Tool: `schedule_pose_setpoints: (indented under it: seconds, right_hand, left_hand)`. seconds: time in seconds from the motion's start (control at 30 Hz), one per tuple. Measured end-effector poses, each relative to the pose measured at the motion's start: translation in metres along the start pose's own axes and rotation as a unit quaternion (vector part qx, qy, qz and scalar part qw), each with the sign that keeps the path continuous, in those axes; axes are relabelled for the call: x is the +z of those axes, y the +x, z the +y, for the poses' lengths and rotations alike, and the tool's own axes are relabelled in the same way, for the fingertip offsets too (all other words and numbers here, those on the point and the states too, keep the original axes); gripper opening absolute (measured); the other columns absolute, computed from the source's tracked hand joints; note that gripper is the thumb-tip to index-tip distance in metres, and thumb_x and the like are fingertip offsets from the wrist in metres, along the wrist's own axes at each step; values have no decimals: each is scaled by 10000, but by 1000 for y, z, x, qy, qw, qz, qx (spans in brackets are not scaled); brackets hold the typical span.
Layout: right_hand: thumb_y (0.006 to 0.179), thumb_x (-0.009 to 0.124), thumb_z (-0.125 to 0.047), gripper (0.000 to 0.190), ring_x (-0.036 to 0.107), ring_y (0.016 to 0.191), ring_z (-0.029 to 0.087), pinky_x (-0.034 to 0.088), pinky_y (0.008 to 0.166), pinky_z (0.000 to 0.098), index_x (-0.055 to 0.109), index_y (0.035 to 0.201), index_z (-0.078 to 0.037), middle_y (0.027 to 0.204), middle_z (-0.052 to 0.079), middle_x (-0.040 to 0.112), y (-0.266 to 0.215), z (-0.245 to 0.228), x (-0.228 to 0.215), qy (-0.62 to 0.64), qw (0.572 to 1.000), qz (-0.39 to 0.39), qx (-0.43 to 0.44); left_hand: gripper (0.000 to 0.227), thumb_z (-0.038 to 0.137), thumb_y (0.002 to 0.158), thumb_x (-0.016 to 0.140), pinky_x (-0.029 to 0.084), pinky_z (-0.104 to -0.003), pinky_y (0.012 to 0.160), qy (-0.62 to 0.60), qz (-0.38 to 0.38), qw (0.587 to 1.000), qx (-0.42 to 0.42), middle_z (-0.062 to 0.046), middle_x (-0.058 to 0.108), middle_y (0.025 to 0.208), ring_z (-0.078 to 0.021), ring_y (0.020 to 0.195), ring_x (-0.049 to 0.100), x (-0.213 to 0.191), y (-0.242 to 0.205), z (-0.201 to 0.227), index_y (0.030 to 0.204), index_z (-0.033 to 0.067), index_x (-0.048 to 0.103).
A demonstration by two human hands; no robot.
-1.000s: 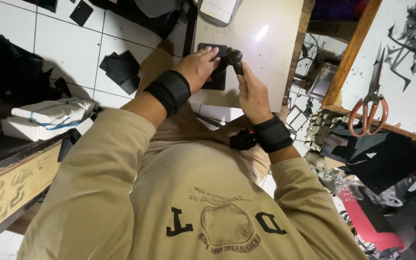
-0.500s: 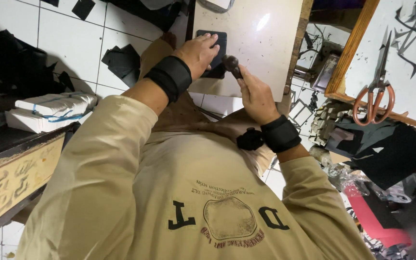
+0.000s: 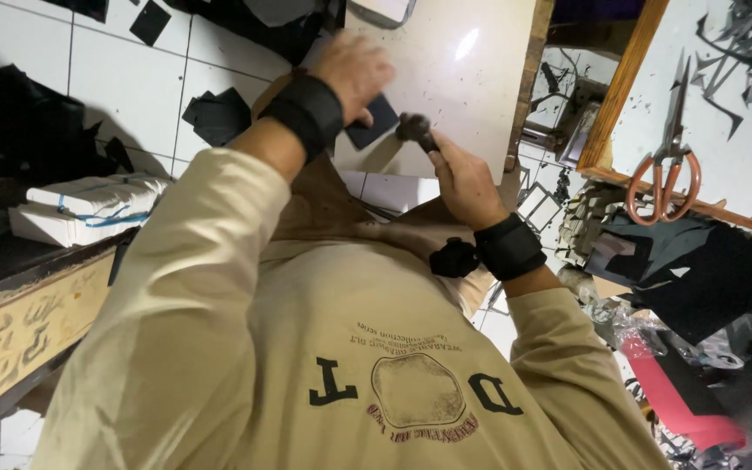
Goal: The person assembles leather pieces to form a small wallet and uses a hammer to secure the edges.
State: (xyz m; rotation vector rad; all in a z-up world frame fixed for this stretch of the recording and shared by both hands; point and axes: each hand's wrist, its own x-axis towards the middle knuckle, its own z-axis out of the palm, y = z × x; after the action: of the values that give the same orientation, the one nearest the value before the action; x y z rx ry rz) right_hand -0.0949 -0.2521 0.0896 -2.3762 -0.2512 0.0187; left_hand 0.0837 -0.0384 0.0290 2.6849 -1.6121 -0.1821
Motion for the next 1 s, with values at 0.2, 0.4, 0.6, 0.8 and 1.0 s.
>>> schedule_pose_setpoints:
  seconds: [0.2, 0.4, 0.6, 0.8, 1.0]
  right_hand:
    - [1146, 478, -122, 349, 641, 687, 224, 517, 639, 373, 491, 1466, 16, 790, 115, 618, 24, 12, 5, 44, 998, 35, 39]
    - [1126, 508, -93, 364, 658, 691, 241, 534, 638, 376, 487, 1470, 24, 800, 124, 632, 48, -3, 31, 32, 997, 74, 2]
    - [1084, 552, -50, 384, 683, 733, 360, 534, 667, 441, 505, 1457, 28, 893, 239, 671, 61, -3, 38, -19, 998, 55, 15]
    - [1100, 539, -56, 366, 706, 850, 393, 563, 753, 439, 503, 1455, 27, 1012, 273, 682, 47, -11, 37, -10, 998, 63, -14]
    - [1083, 554, -84, 373, 708, 909, 431, 566, 785, 456, 539, 1440, 21, 1056, 294, 693, 33, -14, 34, -9, 1000, 21, 0]
  left_hand:
    - [717, 606, 816, 814, 367, -507, 1019, -85, 55, 973, -205, -165, 633, 1123, -353, 1142, 540, 5, -43, 5, 1195, 26, 629]
    - [688, 593, 820, 810, 360, -516, 1044, -87, 58, 971, -215, -156, 637, 1139, -360, 1158, 544, 7, -39, 6, 1185, 40, 623]
    - [664, 551, 806, 828, 356, -534, 1039, -98, 60, 968, -224, -152, 640, 1130, -353, 1160, 545, 4, -38, 7, 1196, 61, 605]
    - [651, 559, 826, 816, 364, -530, 1025, -90, 60, 968, -224, -150, 642, 1138, -351, 1154, 541, 13, -41, 8, 1201, 74, 597]
    - [675, 577, 787, 822, 367, -521, 1007, -70, 36, 966, -245, -131, 653, 1079, -324, 1156, 525, 11, -39, 12, 1183, 74, 610]
